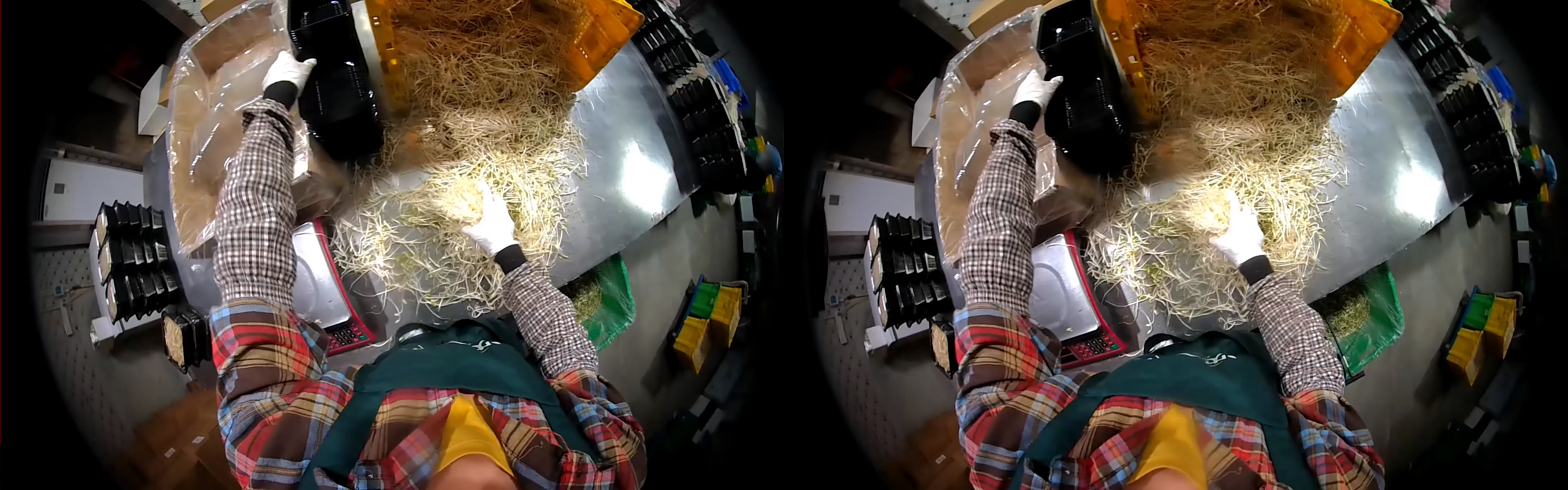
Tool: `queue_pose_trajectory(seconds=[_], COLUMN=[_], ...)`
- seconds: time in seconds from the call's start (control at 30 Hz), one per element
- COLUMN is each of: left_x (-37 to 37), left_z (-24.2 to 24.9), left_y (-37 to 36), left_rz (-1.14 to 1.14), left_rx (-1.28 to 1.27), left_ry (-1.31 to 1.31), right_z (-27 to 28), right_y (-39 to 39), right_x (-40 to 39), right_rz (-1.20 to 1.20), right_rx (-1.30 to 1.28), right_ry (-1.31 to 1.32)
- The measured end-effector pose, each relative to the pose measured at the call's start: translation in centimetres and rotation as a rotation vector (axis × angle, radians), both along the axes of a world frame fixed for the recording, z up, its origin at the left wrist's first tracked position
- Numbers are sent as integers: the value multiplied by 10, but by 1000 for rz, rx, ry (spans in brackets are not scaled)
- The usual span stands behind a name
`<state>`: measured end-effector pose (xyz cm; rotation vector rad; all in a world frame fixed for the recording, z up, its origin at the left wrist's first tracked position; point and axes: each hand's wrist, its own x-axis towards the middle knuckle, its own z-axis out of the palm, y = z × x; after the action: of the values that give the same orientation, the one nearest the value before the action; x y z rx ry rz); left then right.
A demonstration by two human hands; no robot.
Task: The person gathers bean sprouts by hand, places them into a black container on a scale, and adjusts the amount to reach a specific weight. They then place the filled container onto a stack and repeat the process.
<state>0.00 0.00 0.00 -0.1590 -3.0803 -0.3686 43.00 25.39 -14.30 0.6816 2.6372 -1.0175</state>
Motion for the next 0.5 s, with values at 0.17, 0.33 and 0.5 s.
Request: queue_pose_trajectory(seconds=[0.17, 0.33, 0.5], left_x=[-23, 0, 95], left_z=[-10, 19, 95], left_y=[-9, -28, -72], left_rz=[-118, -122, -67], left_rx=[-21, 318, 778], left_ry=[74, 336, 248], right_z=[33, 11, 48], right_y=[53, 81, 94], right_x=[2, 27, 39], right_rz=[-335, -421, -343], right_rx=[-1012, -983, -1002], right_ry=[236, 116, 72])
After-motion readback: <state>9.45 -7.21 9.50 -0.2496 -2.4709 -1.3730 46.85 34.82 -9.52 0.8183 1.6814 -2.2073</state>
